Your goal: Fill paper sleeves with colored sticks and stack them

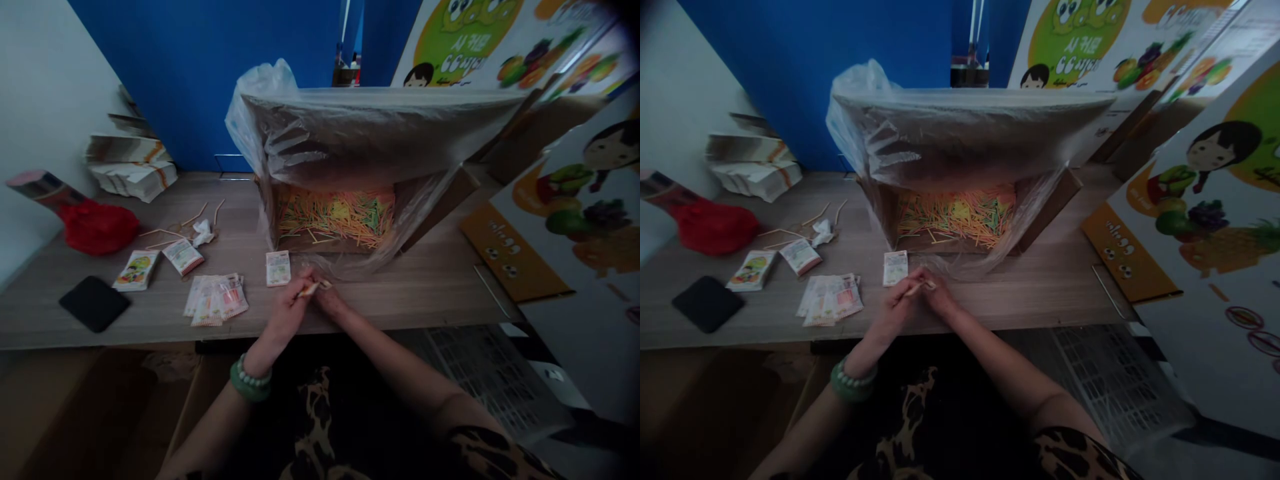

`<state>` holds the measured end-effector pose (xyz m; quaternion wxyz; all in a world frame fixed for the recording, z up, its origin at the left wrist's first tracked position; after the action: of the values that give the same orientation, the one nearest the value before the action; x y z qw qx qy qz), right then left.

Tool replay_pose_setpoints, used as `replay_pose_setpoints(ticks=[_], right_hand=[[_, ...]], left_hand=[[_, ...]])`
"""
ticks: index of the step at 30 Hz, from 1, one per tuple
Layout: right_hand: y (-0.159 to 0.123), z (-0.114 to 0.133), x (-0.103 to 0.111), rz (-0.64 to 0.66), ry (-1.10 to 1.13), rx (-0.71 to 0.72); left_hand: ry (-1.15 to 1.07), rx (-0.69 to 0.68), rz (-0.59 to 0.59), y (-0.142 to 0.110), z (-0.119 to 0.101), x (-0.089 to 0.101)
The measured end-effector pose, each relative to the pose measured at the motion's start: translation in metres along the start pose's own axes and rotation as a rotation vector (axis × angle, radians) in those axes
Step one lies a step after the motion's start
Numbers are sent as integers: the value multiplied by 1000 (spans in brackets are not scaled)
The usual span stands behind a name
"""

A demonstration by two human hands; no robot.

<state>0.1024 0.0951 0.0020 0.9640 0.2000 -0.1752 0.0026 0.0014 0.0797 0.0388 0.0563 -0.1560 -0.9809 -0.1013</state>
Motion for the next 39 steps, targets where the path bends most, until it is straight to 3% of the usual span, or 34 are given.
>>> replay_pose_setpoints(ticks=[4,7,14,19,21,24,28,34,39], right_hand=[[-5,-17,5,56,158,-223],[-10,-26,5,51,217,-347],[-17,-16,-5,165,89,-297],[-15,-9,-7,317,-43,-244],[-9,-9,2,264,-18,-253],[5,-7,22,60,186,-308],[25,21,36,-106,519,-326],[48,85,30,-187,782,-158],[44,87,18,-234,646,-116]], left_hand=[[-339,292,-248,-7,29,35],[-490,429,-254,-11,50,33],[-475,433,-204,-13,57,27],[-308,433,-220,-13,59,43],[-275,440,-217,-14,61,45],[-249,459,-179,-16,62,42],[-185,453,-179,-17,56,41],[-163,421,-97,-12,45,31],[-231,437,-58,-14,36,26]])
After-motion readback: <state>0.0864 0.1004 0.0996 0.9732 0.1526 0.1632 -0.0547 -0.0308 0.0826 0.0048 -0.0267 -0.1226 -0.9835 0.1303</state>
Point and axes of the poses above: each hand's wrist, its own y-axis towards the middle knuckle, its own x-axis out of the back of the hand, z = x × y, the point moved 9 cm from there along y, towards the middle knuckle, and after that the axes turned 1 degree about z, right-handed, at the moved point
